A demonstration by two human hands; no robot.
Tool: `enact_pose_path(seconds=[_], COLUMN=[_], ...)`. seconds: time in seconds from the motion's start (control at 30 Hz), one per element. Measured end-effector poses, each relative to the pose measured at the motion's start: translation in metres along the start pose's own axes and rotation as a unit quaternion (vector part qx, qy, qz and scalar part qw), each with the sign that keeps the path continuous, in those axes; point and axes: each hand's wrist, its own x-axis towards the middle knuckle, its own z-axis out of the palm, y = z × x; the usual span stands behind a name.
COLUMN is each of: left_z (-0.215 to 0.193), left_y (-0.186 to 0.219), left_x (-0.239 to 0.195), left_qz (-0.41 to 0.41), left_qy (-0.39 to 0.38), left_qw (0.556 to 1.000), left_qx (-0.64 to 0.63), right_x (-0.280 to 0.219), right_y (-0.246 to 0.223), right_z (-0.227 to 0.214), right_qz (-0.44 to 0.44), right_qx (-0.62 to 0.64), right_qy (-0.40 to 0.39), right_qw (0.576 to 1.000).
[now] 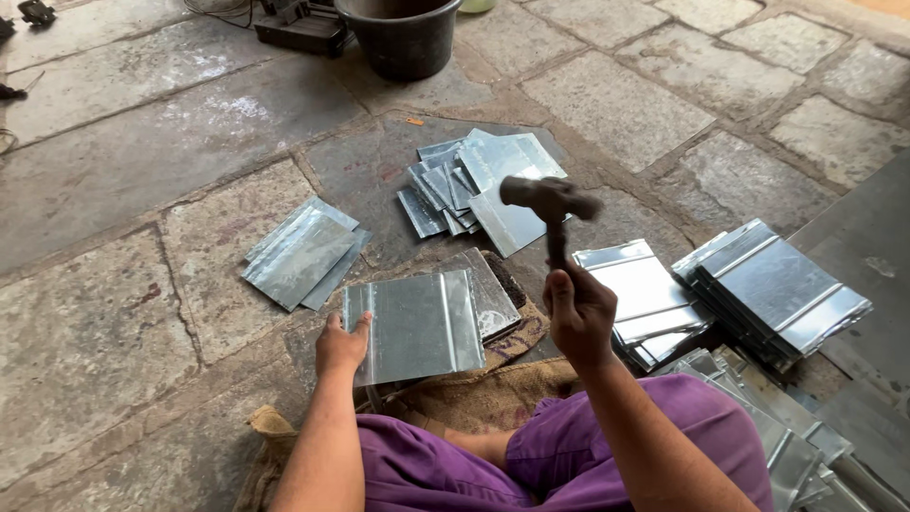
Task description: The person sits on a paved floor and repeatedly hammers a rectangular metal sheet placed on a burlap sack. They hold the sheet with their left hand and strike it with a hammer in their right hand, working on the edges and surface. Finished sheets are stacked nearby.
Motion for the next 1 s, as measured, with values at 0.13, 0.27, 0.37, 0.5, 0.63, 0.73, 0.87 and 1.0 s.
enact_pose_path(seconds=[0.13,0.27,0.37,0.5,0.63,0.73,0.87,1.0], left_z=[-0.001,0.006,0.012,0.013,0.008,0.013,0.024,0.027], left_y=[0.004,-0.006,-0.013,-0.013,-0.008,-0.012,-0.027,-0.027], left_x=[-0.001,0.006,0.012,0.010,0.006,0.008,0.025,0.025], left_qz=[-0.020,0.005,0.017,0.004,-0.009,-0.027,-0.011,-0.039], left_qy=[-0.015,0.010,0.020,0.002,-0.001,0.014,0.090,0.080], left_qw=[1.000,1.000,1.000,1.000,1.000,0.999,0.996,0.994], left_qx=[-0.007,-0.003,-0.005,-0.001,-0.008,-0.033,-0.027,-0.057], right_x=[-0.028,-0.047,-0.031,-0.033,-0.044,-0.038,-0.017,-0.008], right_y=[0.028,0.045,0.036,0.038,0.060,0.059,0.017,-0.022], right_z=[0.009,0.017,0.017,0.012,0.018,0.020,0.008,-0.012], right_qz=[-0.030,0.202,0.205,0.027,0.110,0.256,0.200,0.068], right_qx=[-0.072,-0.233,-0.230,-0.128,-0.188,-0.270,-0.218,0.076], right_qy=[-0.029,-0.112,-0.107,-0.071,-0.113,-0.149,-0.084,-0.028], right_qw=[0.997,0.945,0.945,0.989,0.969,0.916,0.952,0.994])
